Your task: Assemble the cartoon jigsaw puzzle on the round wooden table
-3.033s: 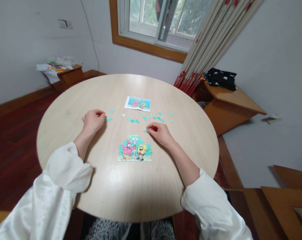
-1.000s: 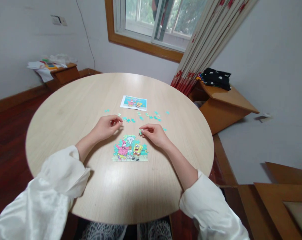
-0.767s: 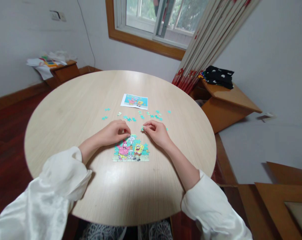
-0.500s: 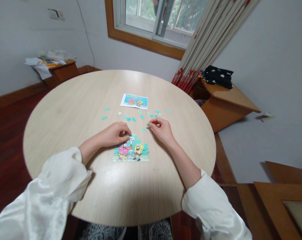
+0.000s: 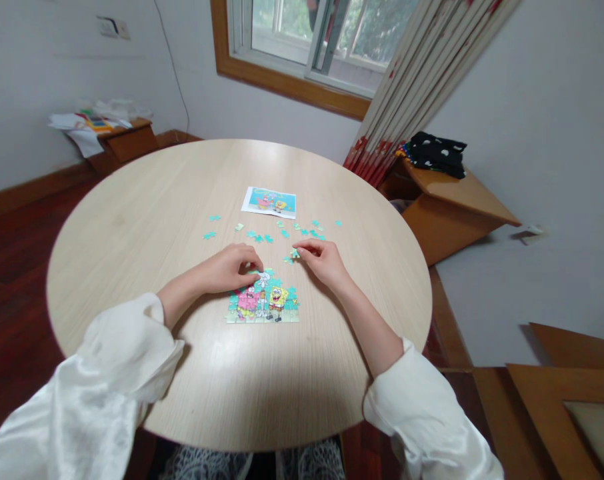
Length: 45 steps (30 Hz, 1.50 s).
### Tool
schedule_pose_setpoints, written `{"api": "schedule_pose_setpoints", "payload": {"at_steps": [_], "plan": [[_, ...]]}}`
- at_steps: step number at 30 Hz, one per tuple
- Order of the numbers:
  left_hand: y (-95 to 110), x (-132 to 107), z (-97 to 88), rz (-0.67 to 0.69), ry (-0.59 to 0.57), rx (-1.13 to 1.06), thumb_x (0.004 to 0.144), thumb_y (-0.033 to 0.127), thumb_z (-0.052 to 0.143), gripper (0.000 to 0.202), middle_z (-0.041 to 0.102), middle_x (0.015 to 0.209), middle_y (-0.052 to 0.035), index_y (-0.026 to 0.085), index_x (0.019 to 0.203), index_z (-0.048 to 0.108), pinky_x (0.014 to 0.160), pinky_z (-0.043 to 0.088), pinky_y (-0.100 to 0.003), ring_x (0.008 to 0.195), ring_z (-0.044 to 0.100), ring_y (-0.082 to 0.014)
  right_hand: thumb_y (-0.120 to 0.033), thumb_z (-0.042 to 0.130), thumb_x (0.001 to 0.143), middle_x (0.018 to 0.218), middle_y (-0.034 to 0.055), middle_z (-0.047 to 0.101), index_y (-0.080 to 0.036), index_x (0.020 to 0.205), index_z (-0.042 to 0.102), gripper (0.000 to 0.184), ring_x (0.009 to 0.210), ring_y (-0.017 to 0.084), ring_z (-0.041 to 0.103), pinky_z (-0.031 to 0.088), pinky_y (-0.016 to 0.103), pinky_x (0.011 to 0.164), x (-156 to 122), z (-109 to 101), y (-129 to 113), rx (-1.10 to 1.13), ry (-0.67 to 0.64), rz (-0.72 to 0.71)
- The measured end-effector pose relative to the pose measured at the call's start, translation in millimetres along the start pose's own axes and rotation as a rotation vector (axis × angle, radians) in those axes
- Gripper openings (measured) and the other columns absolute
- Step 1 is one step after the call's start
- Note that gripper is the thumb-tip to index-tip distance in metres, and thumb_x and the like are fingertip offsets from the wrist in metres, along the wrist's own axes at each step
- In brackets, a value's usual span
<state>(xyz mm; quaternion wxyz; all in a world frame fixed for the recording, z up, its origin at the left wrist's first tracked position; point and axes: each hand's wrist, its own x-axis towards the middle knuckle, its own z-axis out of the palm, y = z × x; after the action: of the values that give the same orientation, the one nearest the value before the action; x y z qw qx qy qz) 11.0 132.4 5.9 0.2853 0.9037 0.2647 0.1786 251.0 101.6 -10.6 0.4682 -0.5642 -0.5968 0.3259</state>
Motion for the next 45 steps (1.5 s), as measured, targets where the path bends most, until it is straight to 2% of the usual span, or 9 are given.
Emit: {"api": "schedule_pose_setpoints", "payload": {"at_steps": [6, 10, 16, 22, 27, 30, 45], "plan": [[-1, 0, 0.4, -0.006, 0.002, -0.012, 0.077, 0.025, 0.059, 0.014, 0.065, 0.077, -0.0040, 0.018, 0.083, 0.070, 0.071, 0.043, -0.031, 0.072, 0.056, -0.0167, -0.025, 0.068, 0.074, 0.079, 0.0052, 0.073, -0.017, 0.076, 0.074, 0.010, 0.071, 0.016, 0.066, 0.053, 0.033, 0.072, 0, 2, 3, 0.033, -0.025, 0.026], [1, -1, -0.2, -0.026, -0.010, -0.023, 0.075, 0.025, 0.059, 0.015, 0.066, 0.077, -0.0044, 0.018, 0.083, 0.070, 0.069, 0.043, -0.031, 0.071, 0.056, -0.0164, -0.031, 0.069, 0.074, 0.077, 0.0051, 0.073, -0.017, 0.080, 0.074, 0.016, 0.068, 0.016, 0.064, 0.052, 0.031, 0.067, 0, 1, 4, 0.030, -0.039, 0.030], [5, -2, 0.1, -0.091, -0.022, -0.052, 0.073, 0.022, 0.057, 0.018, 0.063, 0.069, -0.0031, 0.016, 0.083, 0.070, 0.059, 0.040, -0.028, 0.061, 0.052, -0.0143, -0.026, 0.063, 0.079, 0.088, 0.0057, 0.075, -0.020, 0.085, 0.076, 0.016, 0.073, 0.016, 0.064, 0.051, 0.032, 0.071, -1, 0, 4, -0.040, -0.030, -0.017], [0, -2, 2.0, -0.143, 0.033, -0.066, 0.076, 0.023, 0.054, 0.018, 0.062, 0.066, -0.0030, 0.015, 0.080, 0.069, 0.057, 0.039, -0.027, 0.058, 0.051, -0.0135, -0.019, 0.059, 0.081, 0.084, 0.0052, 0.073, -0.018, 0.083, 0.075, 0.016, 0.069, 0.014, 0.062, 0.049, 0.030, 0.069, -3, 2, -2, -0.114, -0.048, -0.029], [-2, -1, 1.4, -0.186, 0.099, -0.052, 0.078, 0.024, 0.055, 0.015, 0.056, 0.058, 0.0006, 0.016, 0.077, 0.067, 0.056, 0.037, -0.026, 0.055, 0.048, -0.0121, -0.014, 0.058, 0.082, 0.084, 0.0045, 0.073, -0.020, 0.083, 0.074, 0.017, 0.076, 0.015, 0.063, 0.049, 0.031, 0.075, -14, 6, -16, -0.234, -0.194, -0.141], [-2, -1, 1.3, -0.190, 0.109, -0.067, 0.079, 0.026, 0.057, 0.014, 0.053, 0.056, 0.0022, 0.017, 0.077, 0.067, 0.055, 0.036, -0.025, 0.053, 0.046, -0.0114, -0.013, 0.061, 0.081, 0.084, 0.0047, 0.073, -0.020, 0.081, 0.074, 0.015, 0.079, 0.016, 0.064, 0.049, 0.032, 0.079, -18, 7, -18, -0.293, -0.230, -0.195], [-5, -1, 2.8, -0.203, 0.104, -0.094, 0.079, 0.027, 0.057, 0.015, 0.049, 0.055, 0.0032, 0.016, 0.078, 0.066, 0.055, 0.036, -0.026, 0.053, 0.045, -0.0116, -0.015, 0.067, 0.078, 0.078, 0.0033, 0.072, -0.020, 0.076, 0.073, 0.008, 0.073, 0.016, 0.063, 0.048, 0.031, 0.072, -18, 8, -16, -0.287, -0.213, -0.159]]}}
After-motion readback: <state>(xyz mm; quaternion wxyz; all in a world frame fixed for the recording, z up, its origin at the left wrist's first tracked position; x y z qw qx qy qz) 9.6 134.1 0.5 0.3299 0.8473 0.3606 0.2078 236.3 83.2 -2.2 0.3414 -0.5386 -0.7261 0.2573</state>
